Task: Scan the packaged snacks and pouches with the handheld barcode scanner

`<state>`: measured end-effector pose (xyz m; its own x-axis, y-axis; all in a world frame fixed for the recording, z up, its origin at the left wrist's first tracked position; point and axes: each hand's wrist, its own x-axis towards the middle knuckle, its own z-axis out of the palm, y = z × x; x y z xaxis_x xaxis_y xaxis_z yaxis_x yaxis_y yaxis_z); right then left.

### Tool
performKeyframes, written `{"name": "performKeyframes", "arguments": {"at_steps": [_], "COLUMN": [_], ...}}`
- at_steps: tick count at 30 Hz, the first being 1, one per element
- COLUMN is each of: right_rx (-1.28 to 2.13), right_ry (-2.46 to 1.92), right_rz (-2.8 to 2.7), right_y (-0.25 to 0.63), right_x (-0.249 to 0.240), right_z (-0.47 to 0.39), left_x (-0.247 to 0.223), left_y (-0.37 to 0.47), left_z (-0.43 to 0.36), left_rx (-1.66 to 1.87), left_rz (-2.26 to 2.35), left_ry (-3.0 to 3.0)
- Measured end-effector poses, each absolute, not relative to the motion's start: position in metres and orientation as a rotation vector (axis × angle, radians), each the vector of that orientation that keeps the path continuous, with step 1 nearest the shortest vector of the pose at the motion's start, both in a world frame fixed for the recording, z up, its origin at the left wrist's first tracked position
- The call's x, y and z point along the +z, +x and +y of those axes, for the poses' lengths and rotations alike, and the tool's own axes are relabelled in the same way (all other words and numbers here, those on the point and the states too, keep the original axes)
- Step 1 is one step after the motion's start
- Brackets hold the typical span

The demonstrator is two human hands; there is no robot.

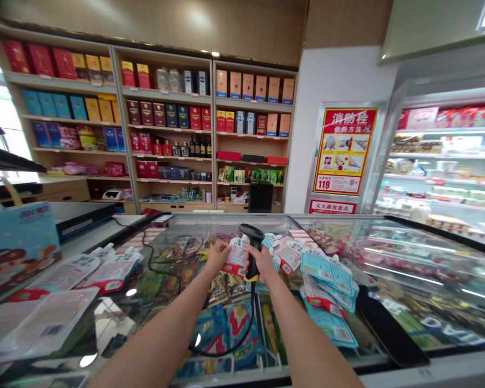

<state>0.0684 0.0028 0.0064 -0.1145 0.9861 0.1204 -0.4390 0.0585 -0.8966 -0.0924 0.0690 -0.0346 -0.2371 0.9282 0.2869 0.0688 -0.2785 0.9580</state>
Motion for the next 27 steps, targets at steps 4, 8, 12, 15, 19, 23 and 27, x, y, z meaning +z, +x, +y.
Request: {"name": "performKeyframes", "arguments": {"at_steps": [4, 8, 12, 15, 19, 23, 27], "right_rx": [1.441, 1.423, 1.343, 1.318, 1.321, 1.342, 1.370], "right_ry": [-0.689, -0.650, -0.638, -0.657, -0.695, -0.714, -0.835], "right_rz": [-0.991, -0.977, -0.938, -0.925, -0.949, -0.964, -1.072], "right_y": [0.074, 0.071, 0.064, 0.062, 0.065, 0.066, 0.062], "right_x": [-0.003, -0.006, -0.006, -0.004, -0.004, -0.003, 0.000], "right_z": [0.004, 0.004, 0.000, -0.004, -0.003, -0.002, -0.007], "left_x": [-0.021, -0.012, -0.021, -0.031, -0.034, -0.025, -0.016], "left_y": [-0.091, -0.095, -0.094, -0.091, -0.087, -0.104, -0.141], "left_z": [0.060, 0.051, 0.051, 0.054, 0.059, 0.065, 0.070], "left_rx": [1.868, 1.935, 1.659, 1.458, 1.387, 1.585, 1.701], "left_rz": [1.370, 1.346, 1.073, 0.898, 0.841, 0.876, 0.967], "left_ry": [1.347, 1.419, 1.380, 1.341, 1.247, 1.039, 0.971]}}
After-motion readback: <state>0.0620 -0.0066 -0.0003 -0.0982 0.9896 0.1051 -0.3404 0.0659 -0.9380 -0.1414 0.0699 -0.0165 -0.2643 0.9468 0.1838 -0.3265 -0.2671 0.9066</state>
